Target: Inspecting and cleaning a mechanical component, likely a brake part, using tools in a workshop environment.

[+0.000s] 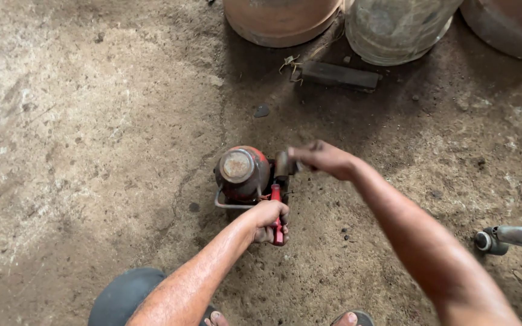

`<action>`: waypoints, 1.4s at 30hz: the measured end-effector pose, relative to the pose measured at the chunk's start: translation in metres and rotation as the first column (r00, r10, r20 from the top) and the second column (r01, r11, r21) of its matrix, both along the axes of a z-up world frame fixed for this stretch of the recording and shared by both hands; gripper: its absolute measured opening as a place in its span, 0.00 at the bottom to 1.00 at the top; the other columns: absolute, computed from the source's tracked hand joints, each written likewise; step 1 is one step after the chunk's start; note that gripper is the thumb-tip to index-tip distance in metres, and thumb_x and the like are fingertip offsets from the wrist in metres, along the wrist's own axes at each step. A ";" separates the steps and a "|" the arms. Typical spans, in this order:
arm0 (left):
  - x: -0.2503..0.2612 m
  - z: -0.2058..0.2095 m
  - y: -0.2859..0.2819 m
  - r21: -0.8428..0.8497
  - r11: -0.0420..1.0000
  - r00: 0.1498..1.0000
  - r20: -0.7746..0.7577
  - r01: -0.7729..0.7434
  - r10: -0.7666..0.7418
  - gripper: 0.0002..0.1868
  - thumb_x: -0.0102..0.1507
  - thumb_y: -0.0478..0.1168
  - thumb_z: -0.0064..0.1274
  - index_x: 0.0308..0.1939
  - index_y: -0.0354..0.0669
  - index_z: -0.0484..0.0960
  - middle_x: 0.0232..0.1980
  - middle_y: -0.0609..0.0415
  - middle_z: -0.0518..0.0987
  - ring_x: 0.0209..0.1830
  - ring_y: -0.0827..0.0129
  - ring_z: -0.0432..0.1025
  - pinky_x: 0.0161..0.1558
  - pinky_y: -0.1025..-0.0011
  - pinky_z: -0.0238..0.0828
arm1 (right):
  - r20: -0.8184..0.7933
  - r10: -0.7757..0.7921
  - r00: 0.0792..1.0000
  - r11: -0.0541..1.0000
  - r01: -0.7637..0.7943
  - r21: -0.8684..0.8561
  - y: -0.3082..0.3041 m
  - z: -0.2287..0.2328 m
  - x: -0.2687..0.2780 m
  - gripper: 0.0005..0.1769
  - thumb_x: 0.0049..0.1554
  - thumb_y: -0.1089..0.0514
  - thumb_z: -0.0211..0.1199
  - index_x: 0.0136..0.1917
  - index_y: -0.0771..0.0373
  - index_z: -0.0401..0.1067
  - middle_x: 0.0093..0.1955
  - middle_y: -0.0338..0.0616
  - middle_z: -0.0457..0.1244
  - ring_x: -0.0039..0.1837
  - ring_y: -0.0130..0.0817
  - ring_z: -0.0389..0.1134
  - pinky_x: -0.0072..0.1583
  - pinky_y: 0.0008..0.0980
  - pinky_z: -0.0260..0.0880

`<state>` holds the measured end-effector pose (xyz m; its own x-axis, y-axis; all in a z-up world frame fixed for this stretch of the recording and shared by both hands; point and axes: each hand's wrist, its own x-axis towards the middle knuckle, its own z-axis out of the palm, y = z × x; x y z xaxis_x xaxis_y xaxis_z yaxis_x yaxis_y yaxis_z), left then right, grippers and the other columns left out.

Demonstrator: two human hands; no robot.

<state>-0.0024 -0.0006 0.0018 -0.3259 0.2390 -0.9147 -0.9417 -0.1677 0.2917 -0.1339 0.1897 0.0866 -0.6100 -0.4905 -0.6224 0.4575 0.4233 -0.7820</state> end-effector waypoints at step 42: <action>0.025 -0.022 0.020 -0.222 0.975 0.967 -0.252 -0.012 -0.045 0.06 0.55 0.30 0.49 0.30 0.39 0.66 0.22 0.57 0.64 0.16 0.71 0.59 0.17 0.66 0.59 | -0.035 -0.172 0.984 0.985 0.173 0.008 -0.006 -0.120 0.021 0.16 0.63 0.56 0.60 0.60 0.69 0.76 0.49 0.48 0.72 0.50 0.35 0.74 0.54 0.37 0.78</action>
<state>0.0229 0.0198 -0.0199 -0.5517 0.0488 -0.8326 -0.8338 -0.0576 0.5491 -0.1131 0.1837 -0.0330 -0.7057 -0.3691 -0.6048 0.4978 0.3491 -0.7939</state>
